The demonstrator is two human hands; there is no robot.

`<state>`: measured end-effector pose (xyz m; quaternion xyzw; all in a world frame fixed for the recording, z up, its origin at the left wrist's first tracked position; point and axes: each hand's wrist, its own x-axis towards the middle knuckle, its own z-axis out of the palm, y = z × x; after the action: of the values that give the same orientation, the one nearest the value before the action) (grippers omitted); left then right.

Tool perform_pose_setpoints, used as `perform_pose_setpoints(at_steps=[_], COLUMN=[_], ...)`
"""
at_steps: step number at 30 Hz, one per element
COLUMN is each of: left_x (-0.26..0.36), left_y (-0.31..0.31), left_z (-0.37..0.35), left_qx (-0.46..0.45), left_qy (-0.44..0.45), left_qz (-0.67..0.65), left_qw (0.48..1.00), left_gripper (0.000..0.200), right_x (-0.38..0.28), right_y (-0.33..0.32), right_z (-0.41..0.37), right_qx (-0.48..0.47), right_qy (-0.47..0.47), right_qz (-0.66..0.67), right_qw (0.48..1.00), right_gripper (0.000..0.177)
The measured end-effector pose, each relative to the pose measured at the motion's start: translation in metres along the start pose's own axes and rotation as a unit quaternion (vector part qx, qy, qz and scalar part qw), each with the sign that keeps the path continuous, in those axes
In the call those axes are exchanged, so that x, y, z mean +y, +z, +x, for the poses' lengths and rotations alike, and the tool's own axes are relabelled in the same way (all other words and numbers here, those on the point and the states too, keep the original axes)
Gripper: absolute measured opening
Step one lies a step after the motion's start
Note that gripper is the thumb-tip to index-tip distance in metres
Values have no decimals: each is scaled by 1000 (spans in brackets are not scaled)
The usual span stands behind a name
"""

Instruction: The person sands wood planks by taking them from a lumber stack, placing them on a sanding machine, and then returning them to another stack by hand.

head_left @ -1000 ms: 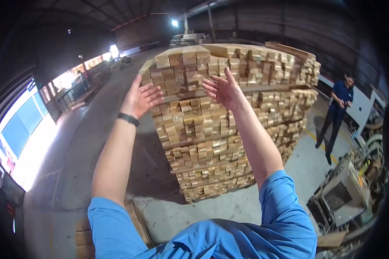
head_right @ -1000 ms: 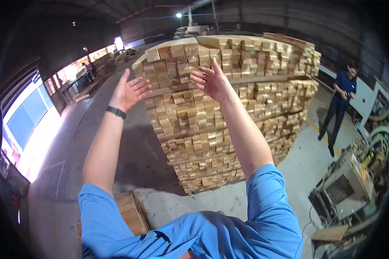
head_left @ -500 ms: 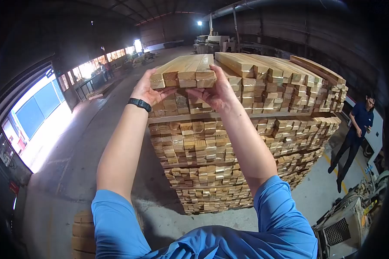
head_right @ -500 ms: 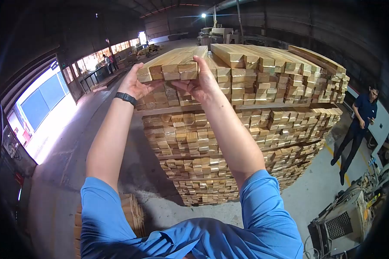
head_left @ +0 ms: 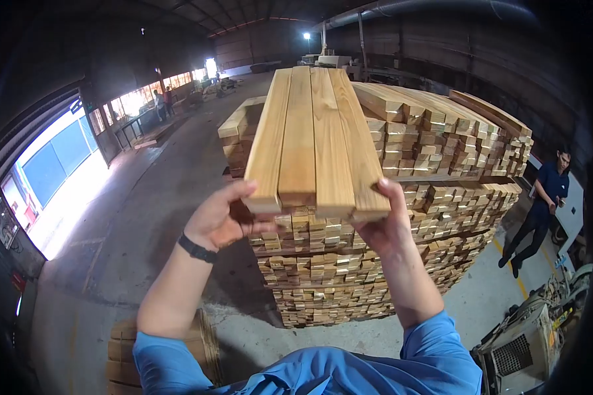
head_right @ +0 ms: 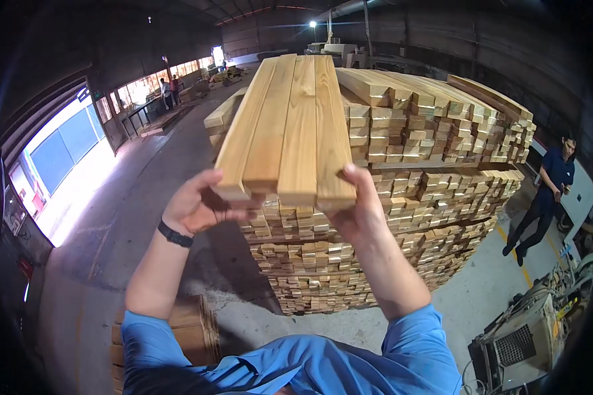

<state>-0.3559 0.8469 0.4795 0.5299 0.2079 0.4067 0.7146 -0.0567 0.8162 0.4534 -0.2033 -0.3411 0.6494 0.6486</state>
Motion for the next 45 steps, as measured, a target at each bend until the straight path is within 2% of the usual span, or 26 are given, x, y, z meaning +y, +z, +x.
perform_pose_setpoints(at_steps=[1,4,5,6,8,12,13,15,18,19,20,23,24,26,28,30,32,33,34,36,38,39,42,45], left_x=[-1,-32,-41,-52,-72,-118,-125,-135,-155,-160,-167,-184,-196,-215,-241,-277,-311,-332,-351,-375,-416,-440,-502,-569], left_y=[11,8,10,9,4,30,39,61,100,111,125,179,192,234,275,313,361,385,412,476,528,551,617,667], left_z=[-9,-6,-5,-2,-4,-19,-24,-42,-67,-80,-92,-139,-155,-184,-211,-241,-270,-283,-293,-310,-329,-339,-355,-368], left_qx=[-17,17,31,80,78,128,143,197,277,295,321,406,445,516,558,618,665,690,713,763,784,761,809,817], left_qy=[-6,33,26,58,45,84,88,91,163,183,199,237,247,289,352,389,426,439,450,464,486,533,532,541], left_qz=[-26,-109,-115,-98,-121,-130,-145,-147,-126,-102,-106,-138,-93,-73,-49,-48,-45,-48,-51,-111,-196,-146,-132,-137], left_qw=[999,993,992,990,989,980,975,965,939,932,920,872,856,803,750,682,612,573,535,436,332,339,214,147], left_gripper=[71,73,80,81,75,70,70,71,66,70,71,79,77,81,88,88,84,83,81,73,66,67,61,64], right_x=[5,21,28,30,43,65,63,60,52,52,57,76,79,107,127,145,155,144,167,208,243,244,230,212], right_y=[-11,-34,-45,-48,-54,-104,-117,-131,-134,-130,-131,-135,-126,-129,-128,-111,-89,-72,-81,-84,-100,-99,-87,-83], right_z=[-6,-28,-32,-41,-44,-41,-41,-45,-59,-61,-66,-70,-79,-81,-91,-125,-183,-218,-239,-288,-354,-382,-484,-578], right_qx=[2,-27,-9,-25,-97,-125,-154,-166,-167,-195,-188,-264,-281,-372,-460,-508,-527,-563,-551,-583,-638,-646,-623,-726], right_qy=[0,27,37,53,20,-9,26,58,91,97,110,184,210,262,356,420,453,481,517,603,593,613,716,648], right_qz=[-2,-36,-64,-93,-62,-29,-15,-15,-52,-46,-28,-3,-2,27,28,26,14,29,46,76,98,101,76,48], right_qw=[1000,999,997,994,993,992,988,984,980,975,976,947,936,890,813,751,719,671,653,540,482,443,305,226], right_gripper=[76,82,87,93,97,95,104,106,111,113,107,107,106,101,99,99,97,92,86,81,81,80,80,85])
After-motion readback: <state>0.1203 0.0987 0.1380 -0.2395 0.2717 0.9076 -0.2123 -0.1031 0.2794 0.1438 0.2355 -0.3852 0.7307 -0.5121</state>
